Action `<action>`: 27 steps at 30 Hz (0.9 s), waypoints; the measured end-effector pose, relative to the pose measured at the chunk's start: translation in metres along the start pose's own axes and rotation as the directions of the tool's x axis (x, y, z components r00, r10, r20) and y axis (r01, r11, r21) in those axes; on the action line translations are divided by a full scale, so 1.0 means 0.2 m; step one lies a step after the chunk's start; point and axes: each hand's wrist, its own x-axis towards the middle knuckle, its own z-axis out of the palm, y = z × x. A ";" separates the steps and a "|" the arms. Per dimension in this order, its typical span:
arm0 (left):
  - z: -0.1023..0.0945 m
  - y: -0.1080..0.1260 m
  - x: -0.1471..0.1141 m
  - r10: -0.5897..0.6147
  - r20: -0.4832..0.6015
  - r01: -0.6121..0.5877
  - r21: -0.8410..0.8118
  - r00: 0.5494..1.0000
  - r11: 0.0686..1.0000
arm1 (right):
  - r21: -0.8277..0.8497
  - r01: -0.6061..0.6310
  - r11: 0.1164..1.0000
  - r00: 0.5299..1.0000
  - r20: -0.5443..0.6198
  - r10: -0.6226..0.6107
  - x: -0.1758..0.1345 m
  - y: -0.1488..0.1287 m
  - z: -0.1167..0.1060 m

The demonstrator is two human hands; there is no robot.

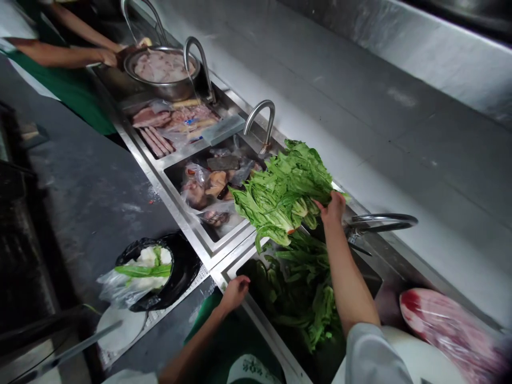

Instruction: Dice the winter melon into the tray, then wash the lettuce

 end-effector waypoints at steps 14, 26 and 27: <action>0.08 0.10 0.06 0.000 0.044 -0.001 0.027 0.999 1.000 | -0.183 -0.057 0.982 0.992 0.098 0.076 -0.30 0.11 -0.33; 0.13 0.09 0.07 0.014 0.060 -0.017 0.050 0.998 0.999 | -0.302 0.185 0.935 0.980 -0.009 -0.197 -0.31 0.41 -0.39; 0.13 0.09 0.06 0.008 0.054 -0.010 0.035 0.998 0.999 | -0.355 0.226 0.907 0.964 -0.052 -0.261 -0.38 0.48 -0.41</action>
